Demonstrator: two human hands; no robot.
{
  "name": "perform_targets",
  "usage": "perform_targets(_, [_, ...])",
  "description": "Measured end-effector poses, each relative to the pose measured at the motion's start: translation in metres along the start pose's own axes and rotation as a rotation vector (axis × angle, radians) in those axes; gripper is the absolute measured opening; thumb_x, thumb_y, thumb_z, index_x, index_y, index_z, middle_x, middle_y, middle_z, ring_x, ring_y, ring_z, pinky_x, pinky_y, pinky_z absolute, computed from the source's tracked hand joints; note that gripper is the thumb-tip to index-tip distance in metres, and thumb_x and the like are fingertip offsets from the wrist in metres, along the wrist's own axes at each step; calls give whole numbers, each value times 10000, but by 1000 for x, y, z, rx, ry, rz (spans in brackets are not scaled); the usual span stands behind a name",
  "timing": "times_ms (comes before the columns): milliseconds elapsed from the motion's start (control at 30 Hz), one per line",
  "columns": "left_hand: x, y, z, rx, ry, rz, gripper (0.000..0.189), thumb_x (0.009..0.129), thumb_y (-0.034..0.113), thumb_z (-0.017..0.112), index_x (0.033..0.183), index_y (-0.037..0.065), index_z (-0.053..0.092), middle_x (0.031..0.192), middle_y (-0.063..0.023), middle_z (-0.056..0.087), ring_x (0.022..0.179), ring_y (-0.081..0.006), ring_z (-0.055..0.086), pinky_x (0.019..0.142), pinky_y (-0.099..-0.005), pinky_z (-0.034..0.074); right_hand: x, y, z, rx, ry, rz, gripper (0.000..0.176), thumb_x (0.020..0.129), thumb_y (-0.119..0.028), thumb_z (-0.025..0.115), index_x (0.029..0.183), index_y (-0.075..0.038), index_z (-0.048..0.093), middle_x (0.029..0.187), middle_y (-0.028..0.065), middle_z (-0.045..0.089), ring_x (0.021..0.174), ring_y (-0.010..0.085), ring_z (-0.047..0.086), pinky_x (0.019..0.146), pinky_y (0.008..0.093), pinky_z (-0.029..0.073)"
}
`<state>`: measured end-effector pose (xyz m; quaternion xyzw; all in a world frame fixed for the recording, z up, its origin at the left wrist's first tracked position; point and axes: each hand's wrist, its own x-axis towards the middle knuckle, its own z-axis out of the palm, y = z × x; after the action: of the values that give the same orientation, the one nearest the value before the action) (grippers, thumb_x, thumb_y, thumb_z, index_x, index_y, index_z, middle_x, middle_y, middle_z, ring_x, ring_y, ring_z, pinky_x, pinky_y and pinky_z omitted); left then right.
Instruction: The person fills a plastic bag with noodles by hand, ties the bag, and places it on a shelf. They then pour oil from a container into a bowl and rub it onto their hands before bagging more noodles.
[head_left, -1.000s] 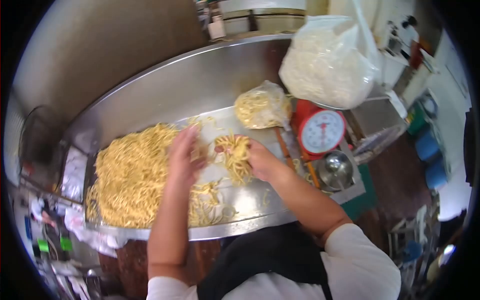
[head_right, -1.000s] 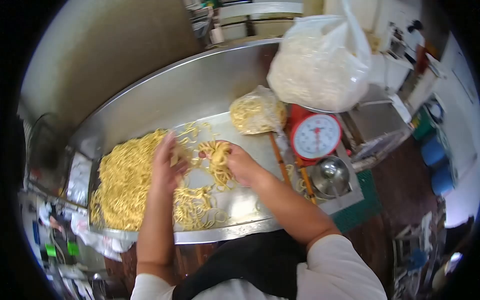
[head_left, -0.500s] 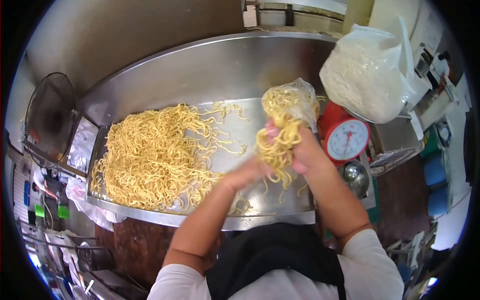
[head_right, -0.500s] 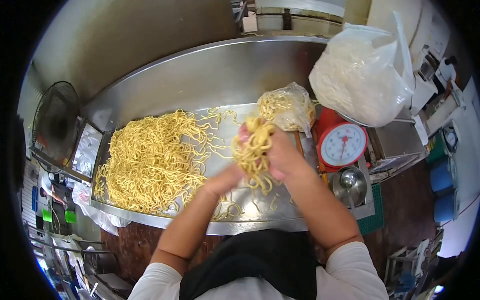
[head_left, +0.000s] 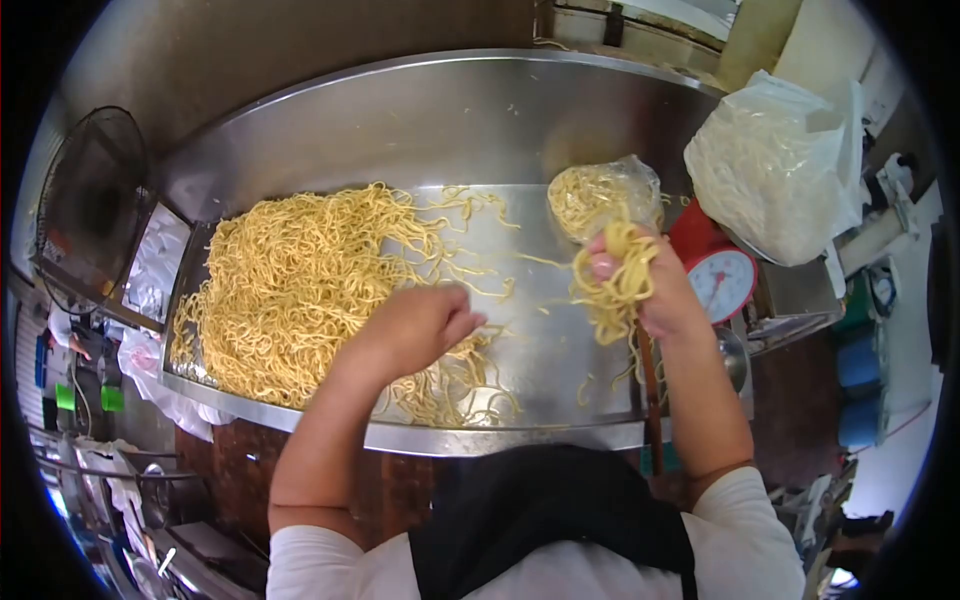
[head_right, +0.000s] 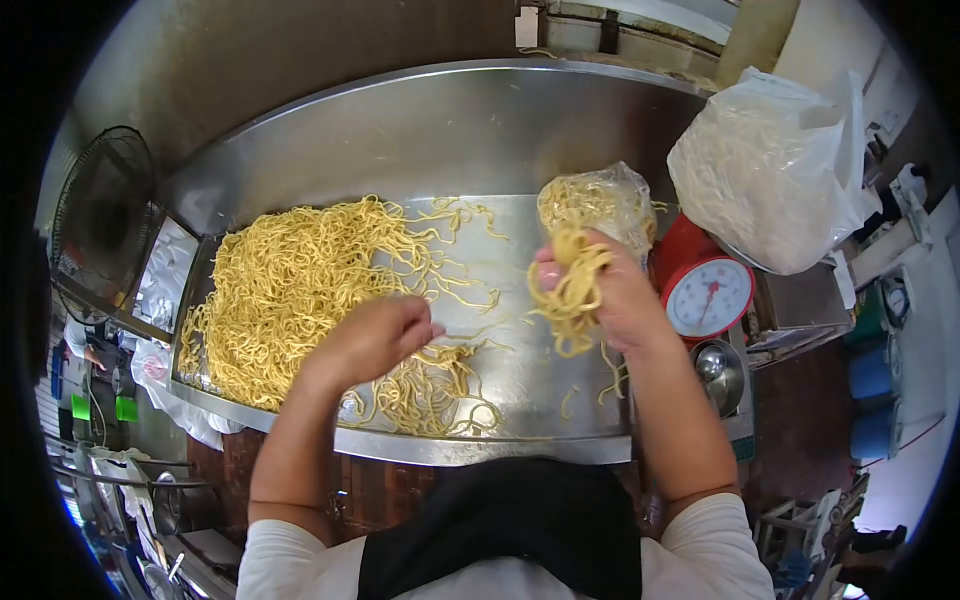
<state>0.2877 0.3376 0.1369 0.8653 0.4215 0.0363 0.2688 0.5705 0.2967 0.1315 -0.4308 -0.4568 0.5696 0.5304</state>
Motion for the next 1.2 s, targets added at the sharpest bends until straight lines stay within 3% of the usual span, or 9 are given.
perform_targets(100, [16, 42, -29, -16, 422, 466, 222, 881, 243, 653, 800, 43, 602, 1114, -228, 616, 1190, -397, 512, 982, -436, 410, -4, -15, 26, -16, -124, 15, 286, 802, -98, 747, 1050, -34, 621, 903, 23, 633, 821, 93, 612, 711, 245, 511])
perform_targets(300, [63, 114, -65, -127, 353, 618, 166, 876, 199, 663, 837, 41, 629, 1335, -245, 506, 1371, -362, 347, 1117, -436, 249, -8, -31, 29, 413, -224, -35, 399, 815, -54, 722, 1183, -43, 569, 961, 26, 625, 847, 92, 615, 731, 249, 517])
perform_targets(433, [89, 168, -74, -919, 303, 382, 216, 896, 306, 647, 881, 91, 631, 1317, -212, 519, 1273, -285, 448, 1077, -421, 296, -17, -78, 2, 366, -210, -98, 206, 836, -108, 699, 1018, -68, 609, 888, 14, 615, 768, 114, 610, 671, 267, 513])
perform_targets(567, [166, 200, -92, -1214, 148, 206, 431, 884, 431, 625, 1006, 18, 623, 1001, -100, 666, 864, -159, 627, 777, -309, 505, -33, -151, -17, 230, -191, -386, 178, 933, -255, 539, 946, -86, 594, 847, 47, 625, 744, 124, 613, 559, 245, 488])
perform_targets(667, [195, 253, -75, -1308, 66, 565, 402, 855, 354, 660, 1072, 18, 616, 958, -112, 668, 833, -208, 650, 767, -356, 526, -49, -219, -40, 35, -157, -514, 223, 953, -242, 480, 949, -53, 599, 850, 67, 632, 742, 138, 613, 562, 247, 490])
perform_targets(833, [268, 346, -41, 148, 1001, 1073, 373, 889, 330, 615, 1109, 29, 623, 925, -127, 658, 892, -253, 650, 807, -364, 528, -44, -328, -70, -82, -104, -399, 255, 922, -288, 568, 938, -38, 616, 823, 110, 669, 742, 224, 689, 658, 353, 594])
perform_targets(900, [274, 371, -27, 97, 946, 714, 417, 808, 328, 685, 1070, 12, 612, 911, -148, 651, 891, -320, 635, 815, -388, 512, -37, -360, -76, -225, -87, -705, 223, 952, -236, 484, 874, -58, 592, 745, 74, 633, 632, 188, 646, 627, 343, 589])
perform_targets(1100, [305, 331, -53, 457, 859, 493, 419, 771, 176, 625, 1165, 44, 569, 1037, -168, 654, 953, -343, 637, 853, -436, 502, 8, -399, -119, -234, -9, -796, 306, 984, -247, 353, 806, -107, 558, 686, 35, 580, 523, 130, 546, 473, 287, 487])
perform_targets(1200, [301, 310, -64, -80, 874, 309, 245, 810, 201, 639, 984, 38, 584, 852, -107, 637, 817, -255, 655, 709, -377, 532, 20, -367, -125, -103, 175, -835, 254, 958, -293, 451, 897, -83, 582, 721, 40, 594, 565, 111, 549, 469, 246, 463])
